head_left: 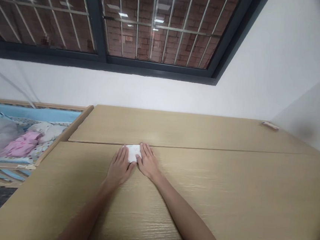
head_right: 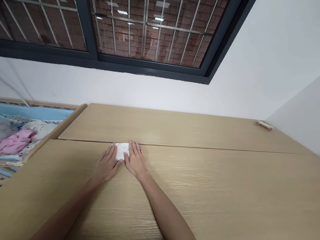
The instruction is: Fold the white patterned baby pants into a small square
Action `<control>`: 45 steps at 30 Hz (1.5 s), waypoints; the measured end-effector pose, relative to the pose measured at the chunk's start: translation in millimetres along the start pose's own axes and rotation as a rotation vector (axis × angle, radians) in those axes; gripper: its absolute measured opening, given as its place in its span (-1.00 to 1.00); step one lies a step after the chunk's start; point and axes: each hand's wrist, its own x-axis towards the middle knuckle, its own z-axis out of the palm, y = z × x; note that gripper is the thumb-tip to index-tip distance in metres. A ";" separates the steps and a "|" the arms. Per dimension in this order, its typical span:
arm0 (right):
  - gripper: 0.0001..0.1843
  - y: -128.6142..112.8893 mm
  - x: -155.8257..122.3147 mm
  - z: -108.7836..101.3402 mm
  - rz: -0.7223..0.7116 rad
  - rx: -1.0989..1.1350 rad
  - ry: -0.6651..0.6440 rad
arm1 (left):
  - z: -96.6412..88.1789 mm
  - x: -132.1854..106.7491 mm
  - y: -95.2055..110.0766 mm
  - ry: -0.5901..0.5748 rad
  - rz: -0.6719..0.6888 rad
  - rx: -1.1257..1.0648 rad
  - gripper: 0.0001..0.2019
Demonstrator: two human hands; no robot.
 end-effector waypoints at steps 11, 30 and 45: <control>-0.25 -3.6 -4.1 -12.2 -0.090 0.047 -0.020 | -10.8 1.8 -18.9 -0.010 0.094 -0.091 -0.27; -0.60 -4.9 -6.7 -21.3 -0.032 0.245 0.195 | -49.9 16.2 -0.2 0.144 -0.069 -0.163 -0.71; -0.58 11.9 82.8 -10.7 -0.009 0.324 -0.221 | -50.8 -9.6 30.8 -0.102 -0.386 -0.153 -0.75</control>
